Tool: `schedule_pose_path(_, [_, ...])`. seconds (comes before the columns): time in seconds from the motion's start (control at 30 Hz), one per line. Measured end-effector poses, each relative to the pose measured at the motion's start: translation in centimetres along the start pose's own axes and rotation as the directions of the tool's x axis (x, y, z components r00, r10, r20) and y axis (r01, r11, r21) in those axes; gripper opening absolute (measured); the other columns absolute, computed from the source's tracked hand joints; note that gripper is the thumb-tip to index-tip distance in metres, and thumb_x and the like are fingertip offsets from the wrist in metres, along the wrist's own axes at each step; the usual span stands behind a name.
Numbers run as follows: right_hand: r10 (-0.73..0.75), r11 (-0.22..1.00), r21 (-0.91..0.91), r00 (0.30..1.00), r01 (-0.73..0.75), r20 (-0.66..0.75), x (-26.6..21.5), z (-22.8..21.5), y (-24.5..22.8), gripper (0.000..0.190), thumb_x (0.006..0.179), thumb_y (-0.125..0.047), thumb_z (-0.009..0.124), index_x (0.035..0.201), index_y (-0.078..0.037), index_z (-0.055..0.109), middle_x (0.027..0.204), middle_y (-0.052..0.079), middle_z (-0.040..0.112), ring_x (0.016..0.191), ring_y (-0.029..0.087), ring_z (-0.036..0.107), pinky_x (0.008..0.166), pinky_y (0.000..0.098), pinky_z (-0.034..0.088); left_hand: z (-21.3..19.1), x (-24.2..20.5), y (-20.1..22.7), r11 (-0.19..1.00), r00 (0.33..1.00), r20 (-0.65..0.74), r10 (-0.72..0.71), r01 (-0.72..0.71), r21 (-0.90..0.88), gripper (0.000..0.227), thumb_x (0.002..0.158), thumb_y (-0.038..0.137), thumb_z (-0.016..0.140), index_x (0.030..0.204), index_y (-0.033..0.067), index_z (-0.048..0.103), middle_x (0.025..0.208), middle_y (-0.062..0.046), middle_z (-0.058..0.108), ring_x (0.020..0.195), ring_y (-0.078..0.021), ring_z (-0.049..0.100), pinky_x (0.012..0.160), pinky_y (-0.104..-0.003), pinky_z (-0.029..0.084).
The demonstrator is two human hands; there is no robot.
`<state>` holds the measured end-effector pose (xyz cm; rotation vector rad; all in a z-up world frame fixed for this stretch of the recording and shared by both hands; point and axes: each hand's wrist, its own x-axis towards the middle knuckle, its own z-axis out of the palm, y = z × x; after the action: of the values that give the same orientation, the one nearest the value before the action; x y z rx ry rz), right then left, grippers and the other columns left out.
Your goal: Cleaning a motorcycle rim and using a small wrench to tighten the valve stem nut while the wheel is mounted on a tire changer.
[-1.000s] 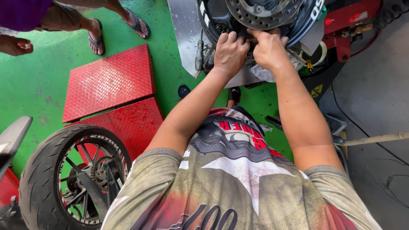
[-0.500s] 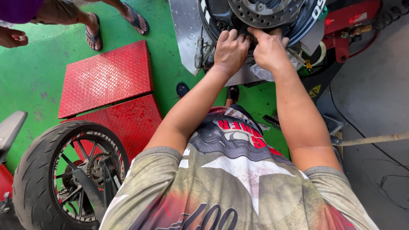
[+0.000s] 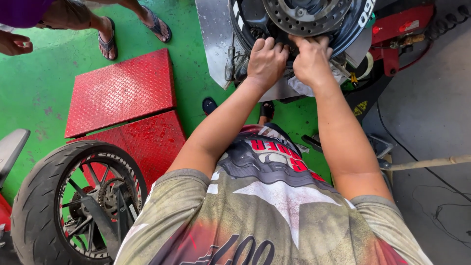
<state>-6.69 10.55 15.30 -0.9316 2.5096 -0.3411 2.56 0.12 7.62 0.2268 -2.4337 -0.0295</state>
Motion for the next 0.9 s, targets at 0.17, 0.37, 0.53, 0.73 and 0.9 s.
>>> schedule_pose_path(0.17, [0.026,0.996,0.081,1.0,-0.025,-0.005,0.9,0.5,1.0,0.063,0.084,0.006,0.037,0.131,-0.018,0.071,0.113,0.001,0.075,0.115,0.037,0.044,0.092,0.0505,0.031,0.2,0.2,-0.1,1.0,1.0,-0.005,0.001,-0.001,-0.012,0.014,0.082,0.008,0.06,0.071,0.0173,0.06,0.064,-0.003,0.053,0.071,-0.0276,0.051,0.07,-0.039,0.039])
schedule_pose_path(0.37, [0.101,0.994,0.019,0.967,-0.108,0.236,0.6,-2.1,-1.6,0.077,0.083,0.004,0.036,0.152,-0.024,0.053,0.139,0.012,0.065,0.132,0.042,0.047,0.103,0.049,0.024,0.4,0.1,-0.1,1.0,1.0,0.014,0.005,-0.005,0.002,0.014,0.079,0.008,0.063,0.07,0.0181,0.061,0.062,-0.002,0.053,0.071,-0.027,0.051,0.071,-0.039,0.04])
schedule_pose_path(0.53, [0.054,0.998,0.036,0.995,-0.057,0.085,0.4,-0.7,-0.5,0.069,0.084,0.008,0.037,0.143,-0.019,0.06,0.132,0.016,0.065,0.123,0.042,0.039,0.095,0.0541,0.031,0.3,0.1,-0.2,1.0,1.0,-0.011,-0.001,0.001,-0.021,0.014,0.077,0.007,0.062,0.068,0.0179,0.06,0.062,-0.002,0.052,0.071,-0.0275,0.05,0.07,-0.04,0.039])
schedule_pose_path(0.73, [0.072,0.995,0.052,0.988,-0.08,0.14,0.4,-1.1,-0.5,0.072,0.083,0.005,0.035,0.147,-0.022,0.058,0.13,0.01,0.068,0.124,0.041,0.046,0.098,0.0501,0.029,0.5,0.3,-0.2,1.0,1.0,-0.001,0.002,-0.002,-0.023,0.014,0.078,0.008,0.062,0.07,0.0183,0.06,0.062,-0.001,0.054,0.071,-0.0262,0.051,0.07,-0.039,0.039])
schedule_pose_path(0.9, [0.071,0.997,0.017,0.975,-0.077,0.213,0.0,-2.2,-1.7,0.076,0.087,0.005,0.032,0.156,-0.024,0.048,0.144,0.028,0.055,0.132,0.044,0.036,0.102,0.0519,0.028,0.6,0.0,-0.2,1.0,1.0,0.023,0.009,-0.008,-0.028,0.008,0.076,0.01,0.065,0.073,0.0173,0.065,0.065,-0.002,0.058,0.073,-0.0273,0.053,0.072,-0.04,0.04])
